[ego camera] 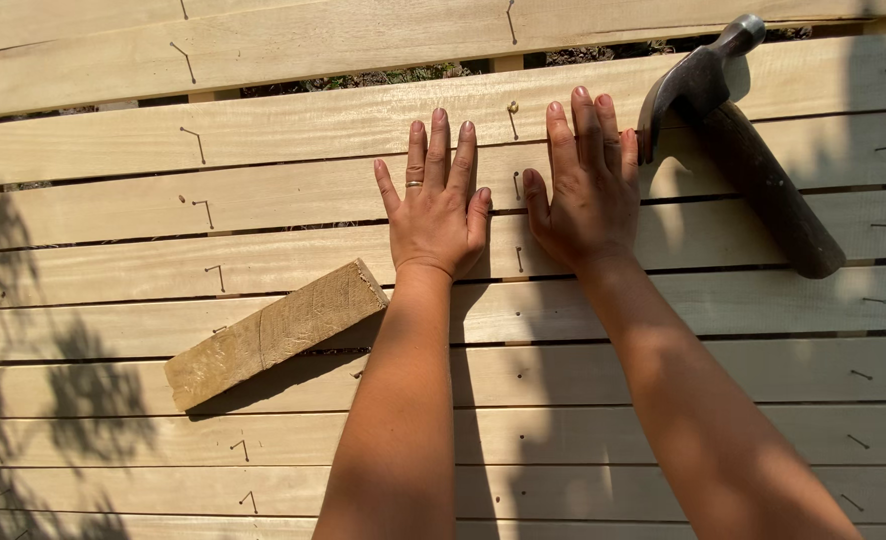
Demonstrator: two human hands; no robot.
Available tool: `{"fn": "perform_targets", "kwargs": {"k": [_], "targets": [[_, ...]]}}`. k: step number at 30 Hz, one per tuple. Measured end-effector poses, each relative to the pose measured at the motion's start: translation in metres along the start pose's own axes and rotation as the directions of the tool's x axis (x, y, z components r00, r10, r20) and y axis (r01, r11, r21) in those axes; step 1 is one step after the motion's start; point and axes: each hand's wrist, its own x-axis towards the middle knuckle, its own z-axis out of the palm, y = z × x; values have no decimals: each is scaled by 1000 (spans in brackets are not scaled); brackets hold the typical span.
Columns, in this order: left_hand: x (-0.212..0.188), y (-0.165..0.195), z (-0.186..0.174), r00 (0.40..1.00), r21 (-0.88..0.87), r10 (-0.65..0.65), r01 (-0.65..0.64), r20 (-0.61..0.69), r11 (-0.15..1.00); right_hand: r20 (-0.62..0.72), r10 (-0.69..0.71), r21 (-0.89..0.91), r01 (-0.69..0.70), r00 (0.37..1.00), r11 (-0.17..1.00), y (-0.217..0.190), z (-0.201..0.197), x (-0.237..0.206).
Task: The person hammers nails into a frame of horizontal wooden slats outdoors, using a claw hammer to drive protruding nails flush into the boards. They press on the slats to hold them steady, reposition a small wood block, and work along different sections of the slatted panel.
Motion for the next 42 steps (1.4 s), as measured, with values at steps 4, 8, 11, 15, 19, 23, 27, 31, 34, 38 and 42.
{"fn": "perform_targets", "kwargs": {"k": [4,8,11,15,19,23,27,31,34,38,42], "targets": [[-4,3,-8,1000,26,-2,2,5,1000,-46,-40,5,40,998,999,-5,-5,-3],[-8,6,-16,1000,43,-6,5,27,999,-42,-49,5,49,998,999,-11,-12,-4],[-10,7,-20,1000,43,10,-10,5,999,-49,-52,7,53,997,999,-15,-17,-4],[-13,9,-23,1000,48,12,-13,19,999,-34,-41,10,42,999,999,-18,-21,-3],[-14,10,-23,1000,41,17,-17,0,999,-48,-53,15,54,997,998,-20,-22,-3],[-11,9,-22,1000,27,2,-1,-23,1000,-58,-41,26,42,997,999,-17,-22,-1],[-7,8,-20,998,8,-21,21,-61,1000,-99,-91,-9,90,991,996,-14,-19,2],[-5,7,-20,996,0,-16,16,-86,1000,-101,-98,-16,96,990,995,-14,-18,4],[-4,7,-21,999,13,-49,49,-13,999,-89,-90,-13,89,992,996,-16,-20,5],[-5,7,-19,999,11,-35,35,-39,999,-98,-107,-22,106,989,994,-14,-22,6],[-6,5,-12,999,21,-22,23,-49,1000,-108,-102,-23,100,989,995,-10,-12,5]]}}
